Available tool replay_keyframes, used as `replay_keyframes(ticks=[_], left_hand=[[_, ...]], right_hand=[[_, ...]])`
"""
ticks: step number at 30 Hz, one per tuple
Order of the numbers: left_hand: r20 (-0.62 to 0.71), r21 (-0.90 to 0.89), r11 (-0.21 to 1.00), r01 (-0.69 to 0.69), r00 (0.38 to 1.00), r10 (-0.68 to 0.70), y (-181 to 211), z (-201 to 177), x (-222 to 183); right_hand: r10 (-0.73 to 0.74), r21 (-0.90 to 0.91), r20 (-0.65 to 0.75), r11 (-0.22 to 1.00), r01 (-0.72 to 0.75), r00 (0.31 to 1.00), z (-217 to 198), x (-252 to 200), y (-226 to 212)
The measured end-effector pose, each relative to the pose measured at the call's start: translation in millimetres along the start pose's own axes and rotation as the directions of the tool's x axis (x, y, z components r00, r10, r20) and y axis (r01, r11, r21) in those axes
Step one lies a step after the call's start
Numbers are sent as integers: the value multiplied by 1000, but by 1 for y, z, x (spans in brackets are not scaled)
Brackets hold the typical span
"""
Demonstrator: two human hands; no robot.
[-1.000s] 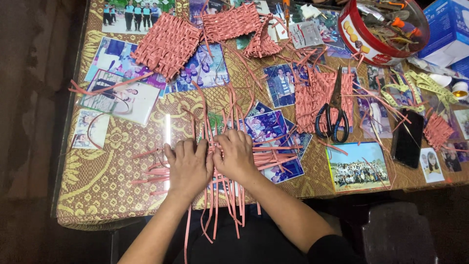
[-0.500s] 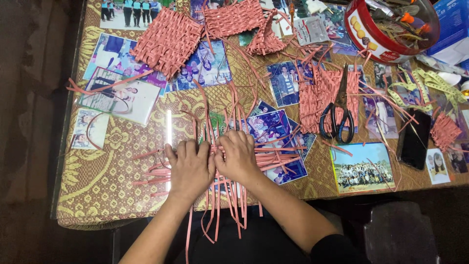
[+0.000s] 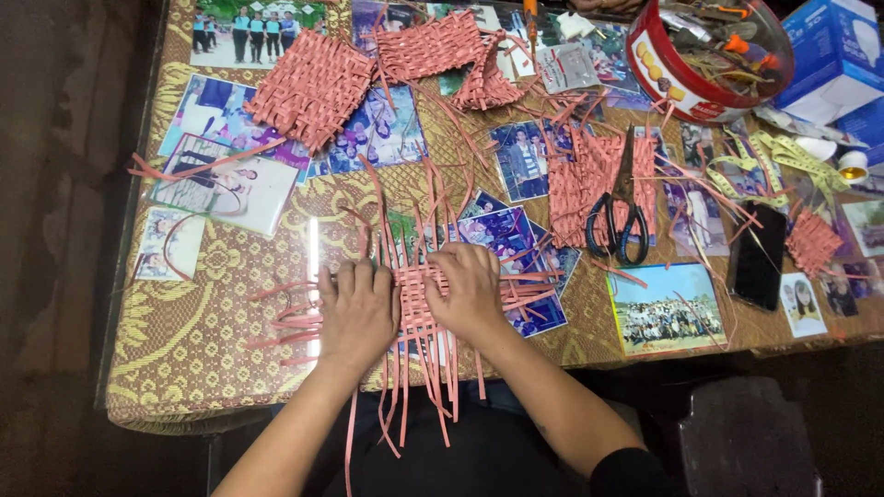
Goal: Weaving pink plastic strips into a mat on a table
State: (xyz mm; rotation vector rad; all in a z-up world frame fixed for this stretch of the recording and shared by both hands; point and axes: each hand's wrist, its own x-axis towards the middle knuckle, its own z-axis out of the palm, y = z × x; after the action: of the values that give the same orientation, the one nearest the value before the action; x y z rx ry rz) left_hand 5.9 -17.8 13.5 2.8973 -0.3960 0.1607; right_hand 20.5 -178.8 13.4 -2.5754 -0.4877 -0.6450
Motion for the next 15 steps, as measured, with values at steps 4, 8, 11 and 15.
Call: replay_keyframes(ticks=[4,8,11,15], left_hand=[[54,99,994,-54,997,49,9,-2,5],[67,-56,998,-28,997,31,20,-3,7],[-78,-95,995,-21,997,14,23,11,5],[-140,-73,997,-8,990,-2,23,17,5]], right_hand=[[17,-18,12,1000,-16,1000,8,-7,6],[23,-50,39,999,-21,999,8,-7,5],[34,-62,60,998,-30,998,5,-6,3],[48,-70,79,997,-43,996,5,-5,2]])
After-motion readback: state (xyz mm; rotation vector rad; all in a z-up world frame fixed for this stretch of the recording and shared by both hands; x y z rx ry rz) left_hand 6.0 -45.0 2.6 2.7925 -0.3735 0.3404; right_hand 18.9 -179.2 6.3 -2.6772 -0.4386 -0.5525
